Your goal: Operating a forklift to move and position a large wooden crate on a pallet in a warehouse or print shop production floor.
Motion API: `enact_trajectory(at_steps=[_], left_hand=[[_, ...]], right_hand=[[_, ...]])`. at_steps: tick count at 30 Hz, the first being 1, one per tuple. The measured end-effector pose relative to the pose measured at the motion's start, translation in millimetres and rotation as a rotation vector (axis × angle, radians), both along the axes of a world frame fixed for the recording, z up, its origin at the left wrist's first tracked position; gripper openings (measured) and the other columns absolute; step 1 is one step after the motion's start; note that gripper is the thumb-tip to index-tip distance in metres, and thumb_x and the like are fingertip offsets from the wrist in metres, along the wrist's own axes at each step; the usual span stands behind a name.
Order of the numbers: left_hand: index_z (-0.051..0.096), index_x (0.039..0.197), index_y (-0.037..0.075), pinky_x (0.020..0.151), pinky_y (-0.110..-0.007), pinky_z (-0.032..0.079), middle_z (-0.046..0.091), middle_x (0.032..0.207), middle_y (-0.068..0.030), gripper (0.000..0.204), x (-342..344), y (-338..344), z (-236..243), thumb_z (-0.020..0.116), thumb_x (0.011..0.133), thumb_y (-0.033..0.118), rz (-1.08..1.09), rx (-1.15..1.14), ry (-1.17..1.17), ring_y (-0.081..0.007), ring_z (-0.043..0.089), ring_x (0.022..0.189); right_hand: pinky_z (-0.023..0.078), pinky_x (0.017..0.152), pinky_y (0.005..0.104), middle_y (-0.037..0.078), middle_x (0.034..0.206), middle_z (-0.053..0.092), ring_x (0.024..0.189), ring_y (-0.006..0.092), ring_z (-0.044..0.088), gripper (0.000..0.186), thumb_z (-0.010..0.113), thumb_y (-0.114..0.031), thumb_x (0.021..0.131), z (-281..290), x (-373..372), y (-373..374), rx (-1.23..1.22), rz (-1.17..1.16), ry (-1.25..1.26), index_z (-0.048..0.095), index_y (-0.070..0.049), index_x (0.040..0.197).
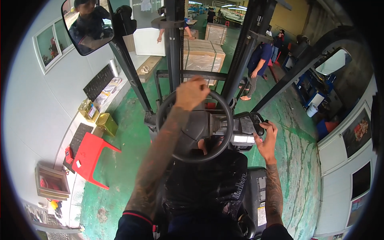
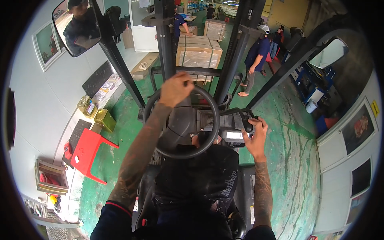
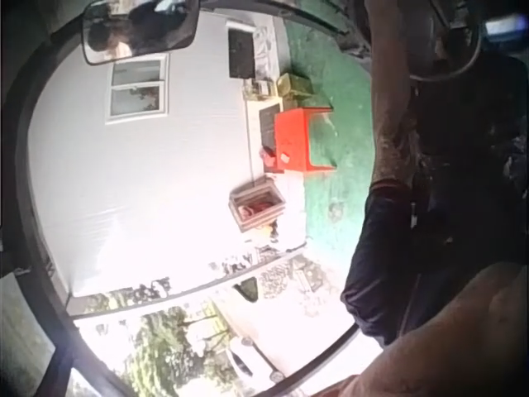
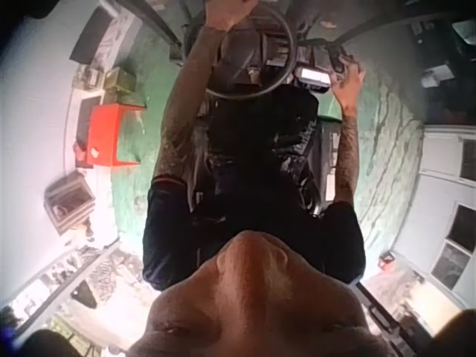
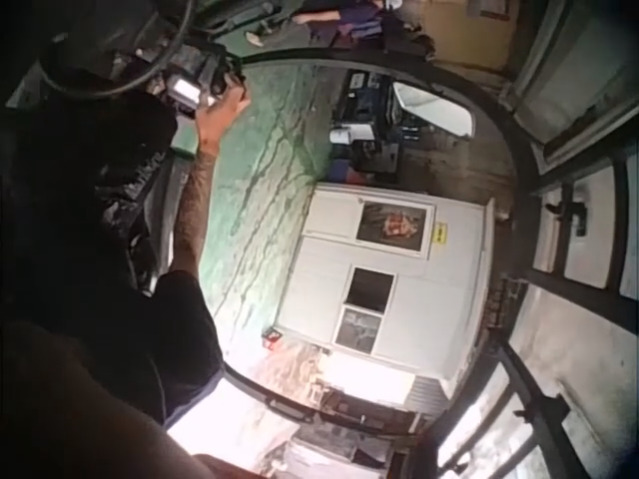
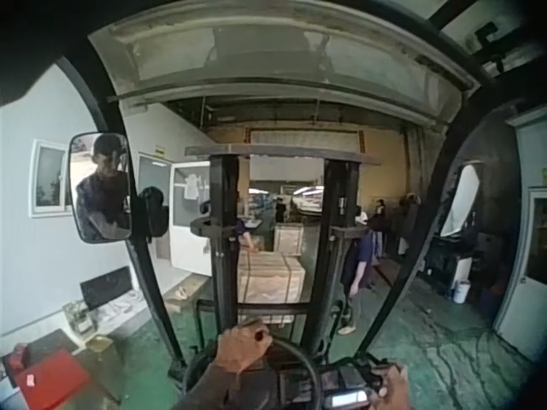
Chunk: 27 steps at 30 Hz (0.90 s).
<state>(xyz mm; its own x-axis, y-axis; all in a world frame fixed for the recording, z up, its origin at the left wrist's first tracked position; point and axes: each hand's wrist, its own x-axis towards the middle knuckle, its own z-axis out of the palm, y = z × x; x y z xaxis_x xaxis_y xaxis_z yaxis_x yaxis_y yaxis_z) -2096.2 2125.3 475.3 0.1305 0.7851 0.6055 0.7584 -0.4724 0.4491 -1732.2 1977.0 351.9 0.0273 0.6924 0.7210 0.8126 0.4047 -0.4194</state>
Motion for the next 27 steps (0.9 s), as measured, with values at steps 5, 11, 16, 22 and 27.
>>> enact_trajectory(at_steps=[5, 11, 16, 22, 27], left_hand=[[0.085, 0.111, 0.011, 0.096, -0.040, 0.062, 0.079, 0.136, -0.0076, 0.023, -57.9, -73.8, -23.8, 0.071, 0.094, 0.019, 0.049, 0.102, -0.203, -0.0320, 0.079, 0.111], [0.084, 0.110, 0.010, 0.090, -0.040, 0.063, 0.078, 0.137, -0.0084, 0.021, -96.5, -131.0, -51.4, 0.074, 0.092, 0.014, 0.136, 0.240, -0.251, -0.0325, 0.079, 0.109], [0.084, 0.108, 0.008, 0.106, -0.046, 0.060, 0.076, 0.140, -0.0124, 0.020, -87.7, -171.8, -67.1, 0.075, 0.090, 0.010, 0.110, 0.175, -0.407, -0.0363, 0.074, 0.130], [0.084, 0.101, 0.009, 0.133, -0.066, 0.032, 0.077, 0.138, -0.0120, 0.018, -31.7, -354.8, -143.0, 0.071, 0.089, 0.005, 0.193, 0.237, -0.250, -0.0397, 0.056, 0.157], [0.082, 0.099, 0.013, 0.132, -0.067, 0.032, 0.075, 0.143, -0.0076, 0.021, 72.6, -410.9, -167.2, 0.079, 0.081, 0.003, -0.043, 0.235, -0.216, -0.0381, 0.053, 0.159]], right_hand=[[0.043, 0.121, 0.0550, 0.015, 0.138, 0.071, 0.148, 0.0445, 0.048, 0.053, 0.089, -0.008, 0.083, 3.7, 16.7, -26.5, -0.013, 0.006, -0.026, 0.067, -0.006, 0.130], [0.044, 0.121, 0.0549, 0.014, 0.138, 0.071, 0.148, 0.0445, 0.048, 0.053, 0.090, -0.009, 0.082, 12.4, 2.4, -28.4, -0.025, 0.097, -0.001, 0.067, -0.006, 0.130], [0.042, 0.121, 0.0548, 0.015, 0.137, 0.071, 0.148, 0.0441, 0.048, 0.055, 0.089, -0.008, 0.083, 5.2, 6.3, -63.1, -0.016, 0.030, -0.039, 0.067, -0.005, 0.133], [0.040, 0.124, 0.0557, 0.016, 0.140, 0.069, 0.149, 0.0436, 0.048, 0.055, 0.087, -0.004, 0.084, -23.2, 44.9, -165.8, -0.017, 0.030, -0.042, 0.067, -0.004, 0.135], [0.039, 0.125, 0.0539, 0.016, 0.142, 0.069, 0.151, 0.0435, 0.046, 0.056, 0.087, -0.004, 0.084, -11.1, 54.1, -182.3, -0.010, 0.041, -0.035, 0.067, -0.004, 0.136]])
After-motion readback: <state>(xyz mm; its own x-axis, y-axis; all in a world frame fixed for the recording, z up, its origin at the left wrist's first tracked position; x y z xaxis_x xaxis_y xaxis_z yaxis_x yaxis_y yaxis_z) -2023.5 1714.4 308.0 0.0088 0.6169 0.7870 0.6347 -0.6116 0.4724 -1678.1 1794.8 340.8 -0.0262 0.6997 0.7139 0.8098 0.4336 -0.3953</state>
